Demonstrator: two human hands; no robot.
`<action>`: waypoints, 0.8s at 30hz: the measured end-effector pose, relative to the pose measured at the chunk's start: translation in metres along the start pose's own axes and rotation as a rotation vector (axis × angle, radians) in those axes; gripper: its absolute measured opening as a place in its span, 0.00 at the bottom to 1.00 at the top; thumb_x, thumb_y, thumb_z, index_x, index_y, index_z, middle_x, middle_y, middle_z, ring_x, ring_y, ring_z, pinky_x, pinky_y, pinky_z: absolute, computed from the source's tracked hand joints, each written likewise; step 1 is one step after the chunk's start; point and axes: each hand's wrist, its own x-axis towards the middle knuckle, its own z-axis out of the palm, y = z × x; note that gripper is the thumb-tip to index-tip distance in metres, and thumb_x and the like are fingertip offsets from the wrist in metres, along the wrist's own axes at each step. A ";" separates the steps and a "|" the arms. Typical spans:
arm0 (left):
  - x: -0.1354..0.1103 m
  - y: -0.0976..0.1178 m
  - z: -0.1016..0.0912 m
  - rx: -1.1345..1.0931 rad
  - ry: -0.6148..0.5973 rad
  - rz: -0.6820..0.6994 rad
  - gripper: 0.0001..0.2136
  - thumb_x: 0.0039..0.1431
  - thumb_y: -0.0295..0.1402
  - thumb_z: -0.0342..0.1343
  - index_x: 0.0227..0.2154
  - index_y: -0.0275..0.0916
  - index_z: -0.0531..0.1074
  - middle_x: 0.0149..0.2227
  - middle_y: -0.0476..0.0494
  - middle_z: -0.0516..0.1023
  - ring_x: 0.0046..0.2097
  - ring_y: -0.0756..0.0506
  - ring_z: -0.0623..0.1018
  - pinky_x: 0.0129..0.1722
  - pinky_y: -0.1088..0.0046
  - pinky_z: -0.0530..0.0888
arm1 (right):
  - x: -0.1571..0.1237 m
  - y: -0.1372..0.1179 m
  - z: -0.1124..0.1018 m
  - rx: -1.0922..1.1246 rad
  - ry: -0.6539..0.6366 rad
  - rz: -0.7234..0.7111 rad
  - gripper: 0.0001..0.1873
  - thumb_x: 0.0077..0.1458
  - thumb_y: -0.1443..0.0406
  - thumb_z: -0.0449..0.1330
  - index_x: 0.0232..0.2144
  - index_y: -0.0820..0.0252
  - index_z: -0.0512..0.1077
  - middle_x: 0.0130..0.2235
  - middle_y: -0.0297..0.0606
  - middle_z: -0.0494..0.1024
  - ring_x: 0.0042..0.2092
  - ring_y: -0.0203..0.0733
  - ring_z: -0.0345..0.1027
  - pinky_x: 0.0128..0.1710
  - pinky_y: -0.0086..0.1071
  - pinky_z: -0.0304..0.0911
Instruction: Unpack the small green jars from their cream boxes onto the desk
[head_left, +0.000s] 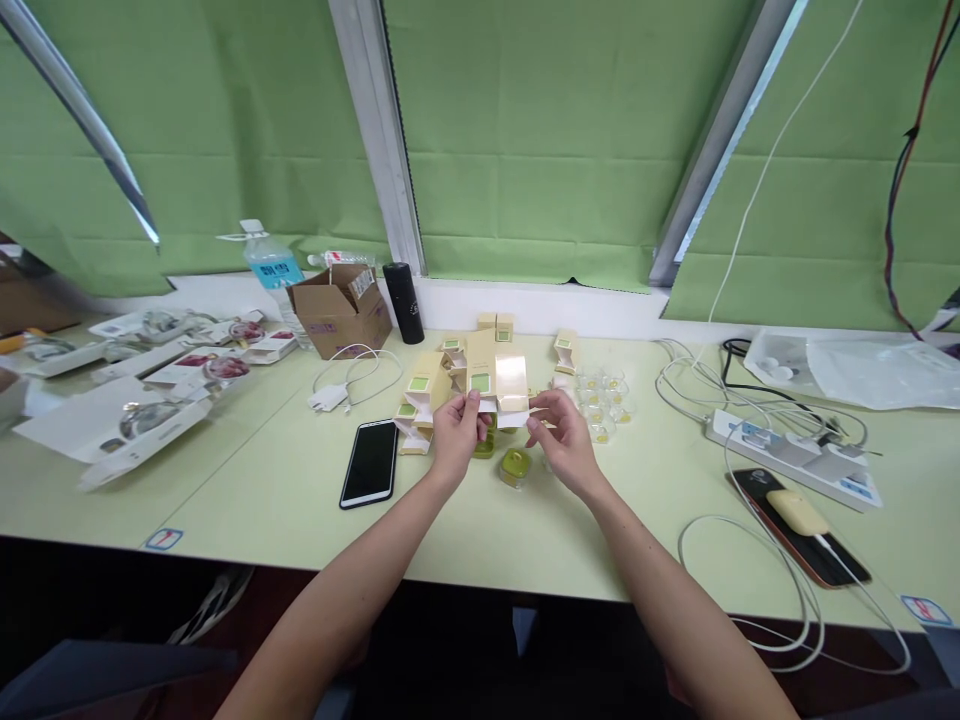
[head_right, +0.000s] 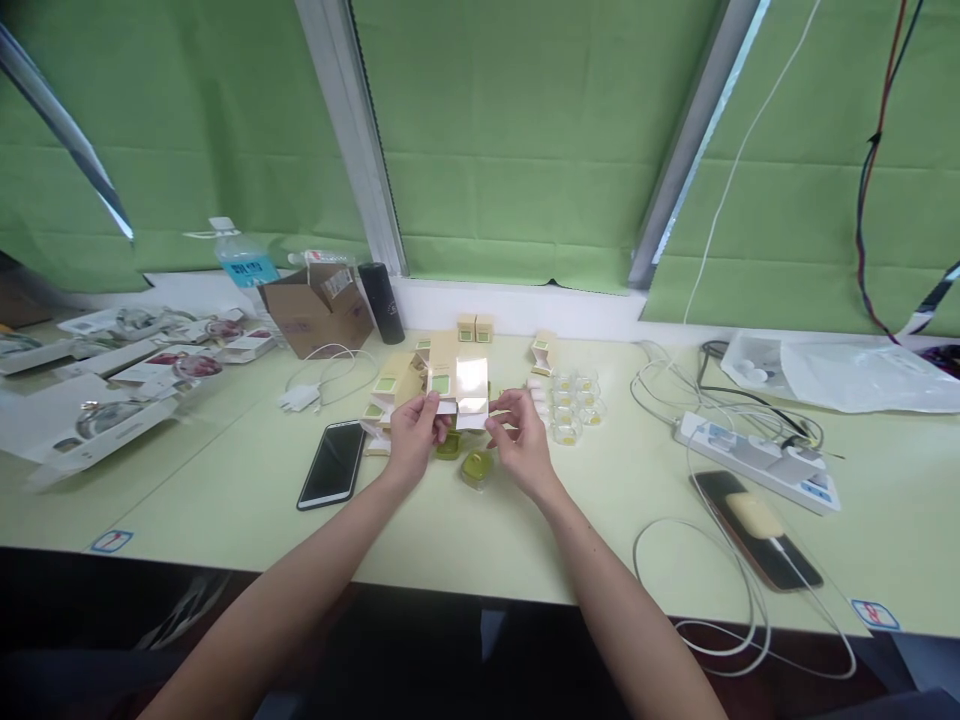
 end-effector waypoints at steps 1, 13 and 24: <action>0.000 -0.001 0.000 0.006 0.001 -0.008 0.26 0.55 0.59 0.63 0.24 0.38 0.70 0.20 0.50 0.73 0.16 0.54 0.66 0.15 0.78 0.61 | -0.001 0.000 0.001 -0.029 -0.026 -0.016 0.16 0.55 0.54 0.67 0.41 0.51 0.70 0.43 0.36 0.78 0.38 0.40 0.73 0.31 0.32 0.73; 0.003 -0.001 0.001 -0.026 -0.046 -0.047 0.25 0.55 0.58 0.64 0.27 0.39 0.67 0.21 0.51 0.74 0.16 0.54 0.68 0.15 0.79 0.61 | 0.007 0.002 0.008 -0.005 -0.076 0.034 0.15 0.52 0.52 0.69 0.38 0.52 0.77 0.32 0.34 0.78 0.32 0.41 0.74 0.37 0.38 0.73; 0.002 0.003 -0.001 -0.081 -0.064 -0.022 0.25 0.56 0.58 0.63 0.35 0.39 0.67 0.22 0.52 0.75 0.18 0.53 0.71 0.16 0.80 0.63 | 0.041 0.015 -0.005 -0.036 0.033 0.080 0.16 0.50 0.51 0.70 0.34 0.56 0.82 0.31 0.38 0.84 0.33 0.46 0.80 0.40 0.42 0.77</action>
